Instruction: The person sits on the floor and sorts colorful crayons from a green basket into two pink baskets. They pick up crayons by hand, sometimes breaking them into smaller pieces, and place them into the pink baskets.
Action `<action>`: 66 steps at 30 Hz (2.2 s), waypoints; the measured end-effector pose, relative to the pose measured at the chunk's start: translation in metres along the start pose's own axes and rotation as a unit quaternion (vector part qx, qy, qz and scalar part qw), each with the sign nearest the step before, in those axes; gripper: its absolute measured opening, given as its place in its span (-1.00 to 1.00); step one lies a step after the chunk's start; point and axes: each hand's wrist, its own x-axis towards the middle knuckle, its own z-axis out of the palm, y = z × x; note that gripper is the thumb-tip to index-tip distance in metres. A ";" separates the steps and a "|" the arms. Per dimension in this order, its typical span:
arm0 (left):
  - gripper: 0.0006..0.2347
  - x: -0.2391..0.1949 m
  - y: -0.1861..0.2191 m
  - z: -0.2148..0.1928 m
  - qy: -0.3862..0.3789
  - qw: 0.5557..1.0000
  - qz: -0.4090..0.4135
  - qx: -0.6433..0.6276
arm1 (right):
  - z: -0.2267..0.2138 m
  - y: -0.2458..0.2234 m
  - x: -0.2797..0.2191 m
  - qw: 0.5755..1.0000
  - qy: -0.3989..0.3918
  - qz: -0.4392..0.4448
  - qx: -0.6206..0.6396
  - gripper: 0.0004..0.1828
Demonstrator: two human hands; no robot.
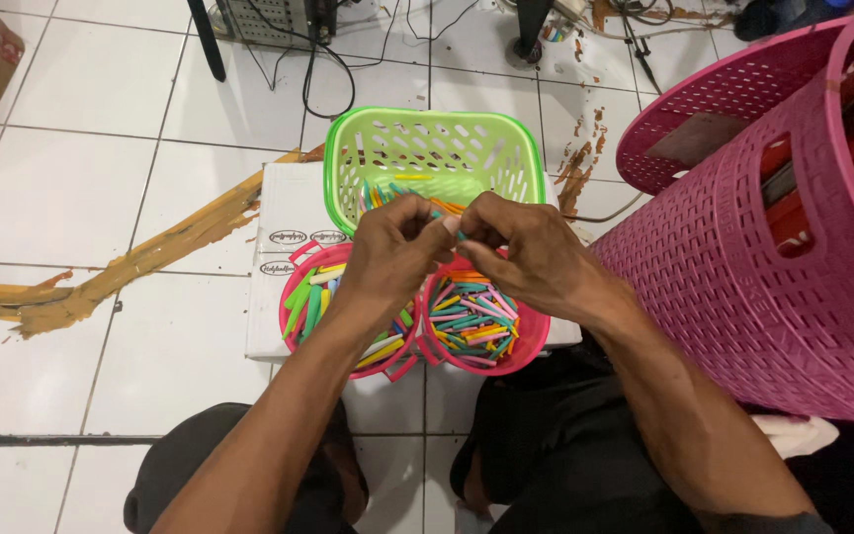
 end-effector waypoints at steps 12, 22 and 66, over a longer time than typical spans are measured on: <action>-0.86 -0.008 0.015 0.005 0.009 0.999 -0.037 -0.010 | 0.001 0.010 -0.002 0.997 -0.023 0.016 0.070 -0.85; -0.86 -0.007 0.020 -0.011 -0.038 0.993 0.022 0.108 | -0.018 0.001 -0.001 0.998 -0.060 0.025 0.002 -0.92; -0.78 -0.021 -0.041 0.002 0.045 0.661 0.287 0.692 | 0.114 0.173 0.168 0.932 -0.164 0.049 -0.321 -0.70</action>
